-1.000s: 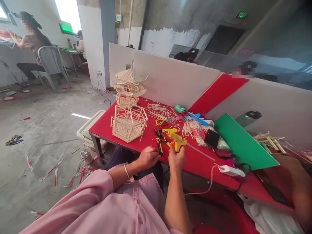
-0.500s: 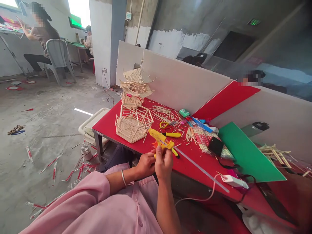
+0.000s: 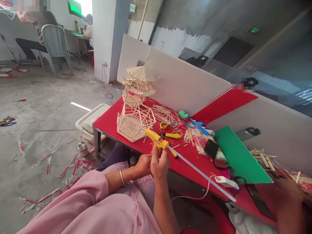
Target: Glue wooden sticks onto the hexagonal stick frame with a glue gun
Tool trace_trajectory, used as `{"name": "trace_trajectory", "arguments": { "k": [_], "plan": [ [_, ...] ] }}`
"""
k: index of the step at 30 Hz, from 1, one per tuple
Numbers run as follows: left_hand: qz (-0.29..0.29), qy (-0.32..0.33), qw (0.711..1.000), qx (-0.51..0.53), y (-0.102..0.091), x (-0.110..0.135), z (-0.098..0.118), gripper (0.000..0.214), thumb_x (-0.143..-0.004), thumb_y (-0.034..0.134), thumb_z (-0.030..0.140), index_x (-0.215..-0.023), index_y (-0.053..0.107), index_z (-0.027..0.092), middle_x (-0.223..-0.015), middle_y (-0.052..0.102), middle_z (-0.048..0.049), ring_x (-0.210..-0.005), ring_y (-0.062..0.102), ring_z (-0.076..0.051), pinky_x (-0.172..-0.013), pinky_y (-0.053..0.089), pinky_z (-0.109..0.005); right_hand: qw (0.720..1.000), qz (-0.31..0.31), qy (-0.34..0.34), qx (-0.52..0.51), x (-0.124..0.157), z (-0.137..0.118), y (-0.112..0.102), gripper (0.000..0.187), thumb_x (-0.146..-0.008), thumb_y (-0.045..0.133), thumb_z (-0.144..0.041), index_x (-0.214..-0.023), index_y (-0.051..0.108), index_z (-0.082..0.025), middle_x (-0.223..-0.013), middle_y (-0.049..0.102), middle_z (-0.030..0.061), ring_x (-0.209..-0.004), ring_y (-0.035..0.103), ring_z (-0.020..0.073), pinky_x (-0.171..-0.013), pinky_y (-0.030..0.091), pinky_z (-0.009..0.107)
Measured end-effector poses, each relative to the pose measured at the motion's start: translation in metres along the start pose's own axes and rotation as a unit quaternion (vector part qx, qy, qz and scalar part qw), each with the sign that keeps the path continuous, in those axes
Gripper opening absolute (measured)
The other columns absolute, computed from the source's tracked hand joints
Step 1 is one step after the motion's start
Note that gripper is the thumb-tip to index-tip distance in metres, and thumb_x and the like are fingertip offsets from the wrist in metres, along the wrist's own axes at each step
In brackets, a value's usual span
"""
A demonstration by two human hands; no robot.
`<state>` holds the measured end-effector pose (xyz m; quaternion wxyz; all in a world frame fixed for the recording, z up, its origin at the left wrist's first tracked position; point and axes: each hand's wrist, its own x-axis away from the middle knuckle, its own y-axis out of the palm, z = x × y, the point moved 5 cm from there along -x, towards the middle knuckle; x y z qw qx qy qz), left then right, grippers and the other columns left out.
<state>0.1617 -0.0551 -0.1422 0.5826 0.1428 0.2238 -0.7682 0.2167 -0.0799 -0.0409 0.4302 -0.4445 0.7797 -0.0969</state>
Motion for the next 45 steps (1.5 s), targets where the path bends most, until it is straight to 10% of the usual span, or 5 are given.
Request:
{"name": "trace_trajectory", "arguments": {
  "k": [21,32,38,45],
  "plan": [
    [-0.001,0.029,0.999,-0.033,-0.004,0.0,0.009,0.017,-0.082,0.066,0.027,-0.072,0.072,0.014,-0.069,0.07,-0.0053,-0.061,0.062,-0.014,-0.056,0.048,-0.021,0.996,0.041,-0.037,0.063,-0.013,-0.021,-0.012,0.055,-0.095,0.047,-0.061,-0.108,0.069,-0.012,-0.091,0.075,0.0184,-0.083,0.071,0.0301,-0.073,0.053,0.038],
    [0.166,0.055,0.984,-0.02,-0.044,-0.006,0.035,0.022,-0.096,0.054,0.029,-0.09,0.071,0.018,-0.102,0.071,-0.0107,-0.092,0.068,-0.018,-0.081,0.056,-0.03,0.928,-0.168,-0.187,0.275,-0.116,-0.091,0.006,0.045,-0.1,0.042,-0.05,-0.11,0.072,-0.019,-0.087,0.075,0.01,-0.07,0.063,0.0195,-0.06,0.031,0.029],
    [0.221,0.052,0.971,-0.076,-0.065,-0.002,0.033,0.014,-0.094,0.058,0.023,-0.095,0.071,0.02,-0.1,0.074,-0.0084,-0.095,0.069,-0.02,-0.087,0.053,-0.037,0.893,-0.21,-0.211,0.337,-0.118,-0.105,-0.007,0.037,-0.097,0.049,-0.049,-0.101,0.073,-0.022,-0.075,0.071,0.0061,-0.063,0.059,0.0175,-0.057,0.024,0.029],
    [0.232,0.046,0.968,-0.08,-0.08,-0.002,0.019,0.017,-0.093,0.055,0.022,-0.095,0.072,0.019,-0.097,0.075,-0.0095,-0.092,0.07,-0.02,-0.082,0.056,-0.035,0.926,-0.152,-0.203,0.28,-0.106,-0.097,-0.034,0.048,-0.097,0.043,-0.057,-0.098,0.075,-0.021,-0.078,0.075,0.0094,-0.066,0.062,0.0207,-0.059,0.029,0.03]
  ]
}}
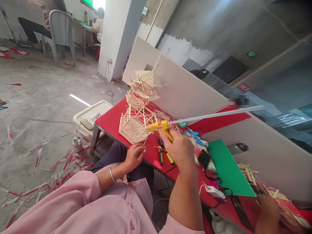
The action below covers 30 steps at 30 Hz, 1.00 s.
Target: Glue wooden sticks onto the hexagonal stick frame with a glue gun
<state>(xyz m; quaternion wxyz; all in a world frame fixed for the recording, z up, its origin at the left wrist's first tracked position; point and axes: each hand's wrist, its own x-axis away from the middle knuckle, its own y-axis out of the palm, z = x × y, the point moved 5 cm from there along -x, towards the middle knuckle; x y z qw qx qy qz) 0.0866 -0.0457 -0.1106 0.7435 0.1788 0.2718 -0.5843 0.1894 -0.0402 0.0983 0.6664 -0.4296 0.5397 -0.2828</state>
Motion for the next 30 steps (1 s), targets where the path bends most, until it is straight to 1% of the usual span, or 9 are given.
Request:
{"name": "trace_trajectory", "arguments": {
  "k": [6,9,11,14,16,19,22,26,30],
  "plan": [
    [0.015,0.022,1.0,0.011,-0.026,-0.005,0.009,0.02,-0.095,0.053,0.024,-0.091,0.071,0.019,-0.089,0.073,-0.0081,-0.08,0.07,-0.016,-0.073,0.056,-0.028,0.99,0.031,0.077,-0.112,0.02,0.011,0.016,0.059,-0.093,0.046,-0.066,-0.114,0.075,-0.02,-0.087,0.077,0.013,-0.076,0.069,0.0259,-0.065,0.043,0.031],
    [0.094,0.071,0.992,-0.034,-0.056,-0.012,0.025,0.014,-0.093,0.057,0.025,-0.089,0.07,0.021,-0.087,0.072,-0.0064,-0.081,0.068,-0.017,-0.078,0.055,-0.031,0.972,0.075,0.127,-0.185,0.033,0.011,0.028,0.063,-0.091,0.048,-0.069,-0.117,0.073,-0.018,-0.096,0.077,0.0142,-0.085,0.071,0.0274,-0.073,0.049,0.034],
    [0.166,0.091,0.976,-0.11,-0.077,-0.022,0.031,0.011,-0.09,0.062,0.027,-0.094,0.071,0.022,-0.097,0.071,-0.0078,-0.098,0.067,-0.022,-0.094,0.052,-0.039,0.953,0.113,0.162,-0.23,0.043,0.011,0.036,0.065,-0.089,0.049,-0.07,-0.116,0.073,-0.016,-0.098,0.077,0.0149,-0.087,0.071,0.0277,-0.076,0.052,0.035],
    [0.182,0.046,0.965,-0.183,-0.095,-0.046,0.023,0.046,-0.091,0.061,0.041,-0.132,0.058,0.022,-0.144,0.054,-0.0144,-0.141,0.043,-0.032,-0.119,0.031,-0.052,0.929,0.138,0.194,-0.282,0.055,0.011,0.051,0.065,-0.087,0.052,-0.071,-0.111,0.073,-0.015,-0.095,0.077,0.0145,-0.085,0.072,0.0277,-0.076,0.054,0.036],
    [0.158,0.003,0.97,-0.184,-0.097,-0.061,0.009,0.067,-0.093,0.057,0.049,-0.151,0.038,0.022,-0.159,0.038,-0.0152,-0.151,0.028,-0.031,-0.124,0.019,-0.053,0.923,0.132,0.201,-0.302,0.06,0.013,0.061,0.063,-0.086,0.053,-0.07,-0.11,0.074,-0.016,-0.094,0.077,0.0141,-0.084,0.072,0.0277,-0.075,0.055,0.036],
    [0.126,-0.067,0.98,-0.141,-0.092,-0.069,-0.015,0.07,-0.097,0.047,0.055,-0.157,0.027,0.025,-0.158,0.042,-0.0139,-0.151,0.031,-0.03,-0.125,0.013,-0.055,0.92,0.118,0.202,-0.315,0.067,0.019,0.073,0.061,-0.087,0.053,-0.069,-0.112,0.073,-0.017,-0.1,0.077,0.0144,-0.09,0.072,0.0282,-0.079,0.056,0.037],
    [0.108,-0.089,0.984,-0.108,-0.084,-0.065,-0.025,0.065,-0.099,0.04,0.058,-0.155,0.034,0.026,-0.152,0.05,-0.0133,-0.145,0.041,-0.03,-0.123,0.015,-0.057,0.918,0.103,0.203,-0.325,0.073,0.028,0.079,0.059,-0.088,0.053,-0.067,-0.114,0.072,-0.018,-0.104,0.077,0.014,-0.095,0.072,0.0287,-0.084,0.056,0.039],
    [0.104,-0.073,0.986,-0.108,-0.082,-0.062,-0.02,0.065,-0.099,0.033,0.064,-0.147,0.048,0.023,-0.15,0.052,-0.013,-0.143,0.043,-0.029,-0.122,0.026,-0.052,0.914,0.092,0.209,-0.335,0.078,0.035,0.081,0.058,-0.088,0.054,-0.067,-0.113,0.072,-0.018,-0.1,0.078,0.0145,-0.093,0.073,0.0296,-0.083,0.056,0.04],
    [0.102,-0.063,0.986,-0.113,-0.083,-0.063,-0.015,0.066,-0.099,0.028,0.066,-0.143,0.053,0.023,-0.148,0.055,-0.0114,-0.143,0.044,-0.028,-0.121,0.028,-0.049,0.909,0.088,0.218,-0.345,0.084,0.037,0.086,0.055,-0.087,0.055,-0.067,-0.105,0.074,-0.018,-0.095,0.078,0.0131,-0.089,0.073,0.0284,-0.083,0.055,0.039]
  ]
}}
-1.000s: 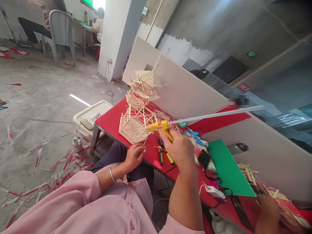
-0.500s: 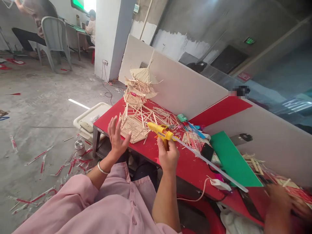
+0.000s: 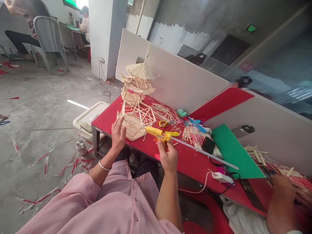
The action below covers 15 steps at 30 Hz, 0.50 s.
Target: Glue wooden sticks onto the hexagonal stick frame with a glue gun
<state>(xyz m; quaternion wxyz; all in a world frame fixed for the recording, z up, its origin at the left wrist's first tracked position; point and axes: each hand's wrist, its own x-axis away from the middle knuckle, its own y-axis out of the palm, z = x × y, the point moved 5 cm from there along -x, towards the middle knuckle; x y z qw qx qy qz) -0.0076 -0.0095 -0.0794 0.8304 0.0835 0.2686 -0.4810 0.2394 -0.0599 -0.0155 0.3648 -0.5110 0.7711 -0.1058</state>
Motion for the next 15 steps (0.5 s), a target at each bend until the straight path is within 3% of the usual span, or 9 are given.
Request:
{"name": "trace_trajectory", "arguments": {
  "k": [7,15],
  "plan": [
    [-0.003,-0.012,1.0,0.001,0.001,0.002,-0.002,0.064,-0.1,0.03,0.065,-0.144,0.052,0.025,-0.148,0.056,-0.011,-0.141,0.046,-0.029,-0.123,0.021,-0.054,1.0,-0.002,0.014,0.003,0.002,0.013,0.005,0.054,-0.086,0.057,-0.067,-0.101,0.074,-0.018,-0.093,0.078,0.013,-0.089,0.072,0.0281,-0.083,0.054,0.038],
    [-0.004,-0.004,1.0,0.014,-0.001,0.0,0.0,0.064,-0.1,0.032,0.064,-0.144,0.053,0.024,-0.148,0.055,-0.0106,-0.141,0.046,-0.027,-0.12,0.029,-0.049,0.999,-0.032,0.032,-0.013,0.002,0.014,0.008,0.061,-0.087,0.053,-0.07,-0.108,0.072,-0.016,-0.096,0.077,0.0139,-0.09,0.072,0.0283,-0.082,0.053,0.037]
  ]
}}
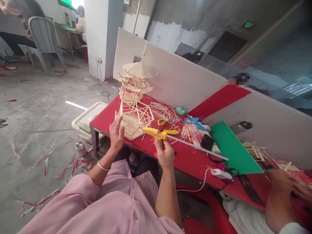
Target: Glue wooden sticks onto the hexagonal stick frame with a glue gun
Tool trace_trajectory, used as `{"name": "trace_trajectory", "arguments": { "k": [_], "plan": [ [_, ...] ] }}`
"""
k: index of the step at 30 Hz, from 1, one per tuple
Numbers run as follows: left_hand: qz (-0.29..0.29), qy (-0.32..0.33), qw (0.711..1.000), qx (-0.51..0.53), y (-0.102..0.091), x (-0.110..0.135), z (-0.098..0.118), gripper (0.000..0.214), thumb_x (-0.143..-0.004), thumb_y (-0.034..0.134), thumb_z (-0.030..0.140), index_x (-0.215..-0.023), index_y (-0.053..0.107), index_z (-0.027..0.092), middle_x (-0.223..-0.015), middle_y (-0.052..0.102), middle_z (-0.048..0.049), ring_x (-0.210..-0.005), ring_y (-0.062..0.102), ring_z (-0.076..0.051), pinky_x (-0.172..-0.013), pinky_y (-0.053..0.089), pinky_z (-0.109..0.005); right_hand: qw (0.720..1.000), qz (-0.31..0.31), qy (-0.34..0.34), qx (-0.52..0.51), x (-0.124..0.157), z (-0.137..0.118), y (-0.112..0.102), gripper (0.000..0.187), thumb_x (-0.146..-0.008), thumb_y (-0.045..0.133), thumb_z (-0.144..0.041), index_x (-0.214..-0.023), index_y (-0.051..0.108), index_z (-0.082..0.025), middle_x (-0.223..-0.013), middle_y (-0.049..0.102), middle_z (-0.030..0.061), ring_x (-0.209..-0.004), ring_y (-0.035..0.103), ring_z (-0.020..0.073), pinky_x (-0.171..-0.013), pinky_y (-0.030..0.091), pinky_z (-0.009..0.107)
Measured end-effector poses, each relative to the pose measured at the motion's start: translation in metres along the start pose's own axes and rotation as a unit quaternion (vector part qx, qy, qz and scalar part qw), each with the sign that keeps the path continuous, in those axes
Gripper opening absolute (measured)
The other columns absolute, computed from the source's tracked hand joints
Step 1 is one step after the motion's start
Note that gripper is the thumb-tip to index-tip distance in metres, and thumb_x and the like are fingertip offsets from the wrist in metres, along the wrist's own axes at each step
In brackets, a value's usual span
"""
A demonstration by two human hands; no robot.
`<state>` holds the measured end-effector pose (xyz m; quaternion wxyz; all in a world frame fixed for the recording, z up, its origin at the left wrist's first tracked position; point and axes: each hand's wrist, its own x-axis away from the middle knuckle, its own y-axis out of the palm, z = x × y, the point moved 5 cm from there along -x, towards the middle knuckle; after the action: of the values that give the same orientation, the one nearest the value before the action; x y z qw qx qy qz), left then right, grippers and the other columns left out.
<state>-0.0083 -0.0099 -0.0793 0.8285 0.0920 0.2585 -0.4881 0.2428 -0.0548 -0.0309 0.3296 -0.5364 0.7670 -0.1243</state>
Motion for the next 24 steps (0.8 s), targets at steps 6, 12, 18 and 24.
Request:
{"name": "trace_trajectory", "arguments": {
  "k": [6,12,18,24],
  "plan": [
    [0.0,0.0,1.0,-0.009,0.001,0.0,-0.001,0.062,-0.1,0.033,0.063,-0.145,0.052,0.025,-0.148,0.056,-0.0101,-0.141,0.046,-0.027,-0.121,0.027,-0.049,1.0,-0.007,0.019,0.003,-0.001,-0.001,0.0,0.064,-0.085,0.051,-0.074,-0.107,0.072,-0.017,-0.091,0.077,0.0131,-0.084,0.072,0.028,-0.077,0.053,0.036],
    [0.004,0.004,1.0,-0.02,0.0,0.0,-0.002,0.063,-0.1,0.033,0.064,-0.145,0.053,0.025,-0.147,0.056,-0.01,-0.141,0.046,-0.027,-0.121,0.028,-0.048,1.0,-0.012,0.019,0.019,-0.003,-0.001,0.003,0.067,-0.083,0.05,-0.076,-0.107,0.073,-0.017,-0.095,0.078,0.0142,-0.089,0.072,0.0289,-0.078,0.053,0.036],
    [0.006,0.008,1.0,-0.014,0.0,0.0,-0.002,0.064,-0.099,0.033,0.064,-0.144,0.054,0.023,-0.148,0.056,-0.0109,-0.141,0.046,-0.027,-0.121,0.028,-0.047,0.994,0.082,0.063,0.026,-0.005,0.003,-0.006,0.068,-0.084,0.046,-0.077,-0.1,0.072,-0.017,-0.084,0.076,0.0132,-0.081,0.07,0.0269,-0.074,0.051,0.034],
    [0.004,0.016,1.0,-0.009,-0.002,-0.002,-0.003,0.064,-0.099,0.034,0.064,-0.143,0.054,0.022,-0.148,0.056,-0.0121,-0.14,0.047,-0.027,-0.12,0.031,-0.046,0.995,0.092,0.032,0.014,-0.003,-0.007,-0.004,0.063,-0.085,0.048,-0.073,-0.098,0.072,-0.017,-0.087,0.076,0.013,-0.081,0.07,0.0259,-0.074,0.051,0.033]
  ]
}}
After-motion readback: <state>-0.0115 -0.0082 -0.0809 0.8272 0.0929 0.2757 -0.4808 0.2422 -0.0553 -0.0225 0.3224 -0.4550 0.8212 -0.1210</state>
